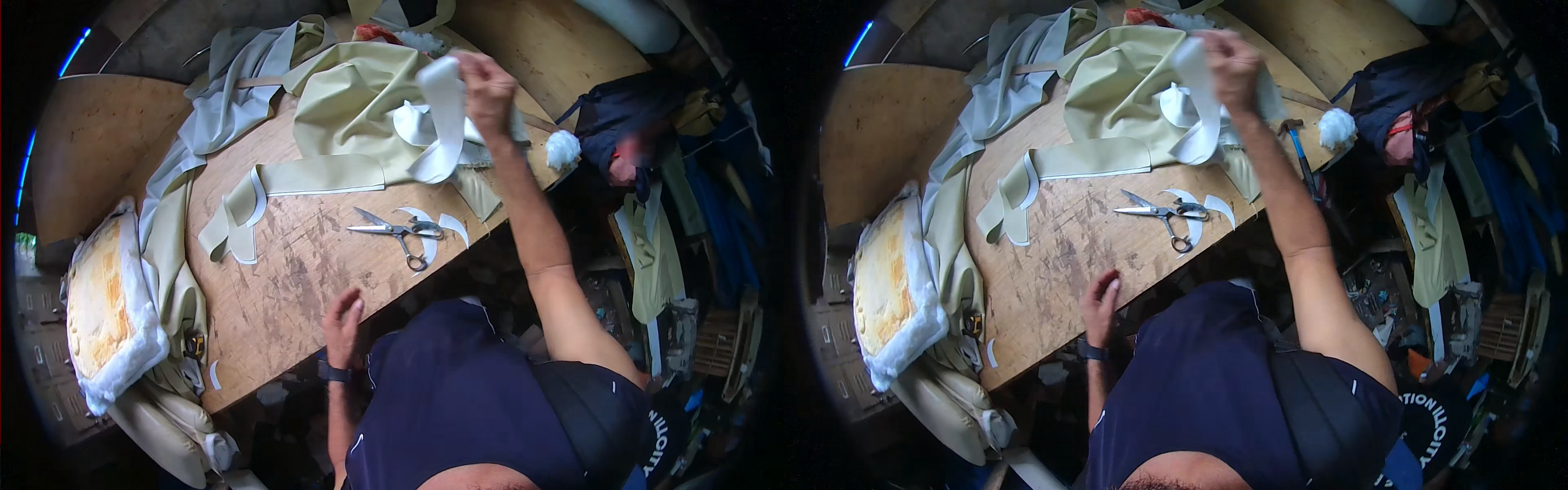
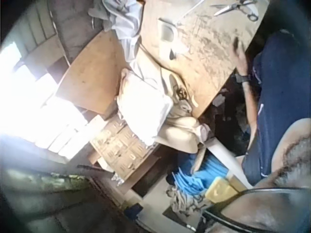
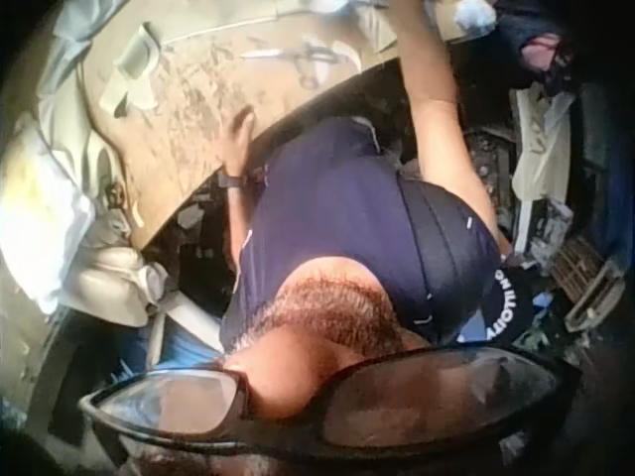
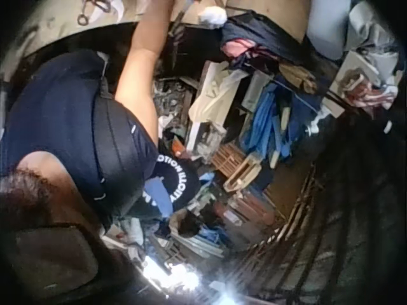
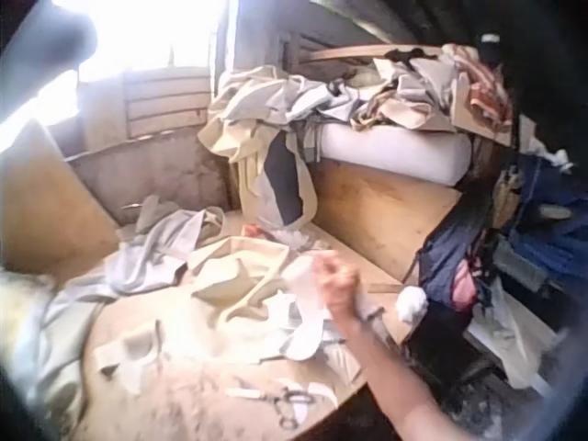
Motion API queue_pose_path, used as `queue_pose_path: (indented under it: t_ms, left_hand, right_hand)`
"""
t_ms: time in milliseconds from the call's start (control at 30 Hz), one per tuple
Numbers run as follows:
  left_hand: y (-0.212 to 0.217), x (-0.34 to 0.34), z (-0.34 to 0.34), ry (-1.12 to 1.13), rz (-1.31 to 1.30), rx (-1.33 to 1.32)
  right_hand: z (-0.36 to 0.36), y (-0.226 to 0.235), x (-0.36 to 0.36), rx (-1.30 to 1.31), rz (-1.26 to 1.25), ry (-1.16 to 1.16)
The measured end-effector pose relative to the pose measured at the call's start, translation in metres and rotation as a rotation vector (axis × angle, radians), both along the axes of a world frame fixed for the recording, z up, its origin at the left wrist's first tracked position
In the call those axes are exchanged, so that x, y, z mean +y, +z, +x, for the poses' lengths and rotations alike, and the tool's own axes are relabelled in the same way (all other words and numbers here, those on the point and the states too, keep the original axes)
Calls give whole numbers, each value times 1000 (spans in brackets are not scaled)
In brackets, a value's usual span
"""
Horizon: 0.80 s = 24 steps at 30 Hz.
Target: Measuring, marking, and cutting fabric pieces for upholstery using scissors.
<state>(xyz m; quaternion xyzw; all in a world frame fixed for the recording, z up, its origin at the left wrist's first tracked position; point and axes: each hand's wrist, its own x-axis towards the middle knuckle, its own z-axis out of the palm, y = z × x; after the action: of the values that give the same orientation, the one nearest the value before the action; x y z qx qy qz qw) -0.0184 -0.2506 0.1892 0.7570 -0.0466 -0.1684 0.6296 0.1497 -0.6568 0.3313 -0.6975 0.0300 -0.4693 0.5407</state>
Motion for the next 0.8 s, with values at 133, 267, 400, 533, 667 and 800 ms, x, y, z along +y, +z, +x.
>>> queue_pose_path:
  t_ms: [133, 267, 400, 533, 667, 800]
  left_hand:
    - [72, 1, 62, 53, -131, -431]
    - [-12, 71, 71, 98, -180, -41]
    - [-104, 124, 42, 623, -287, 303]
    - [-135, 138, 9, 912, -521, 440]
    - [-116, 130, 2, 922, -393, 389]
    - [-110, 96, 4, 1034, -289, 338]
  right_hand:
    - [-20, 29, 180, -166, -367, 552]
    - [-75, -9, 325, -194, -744, 990]
    - [-120, -81, 318, 144, -553, 1324]
    - [-134, -165, 245, 799, -485, 1145]
    - [-121, -187, 179, 962, -571, 949]
    - [-102, -191, 147, 1017, -550, 863]
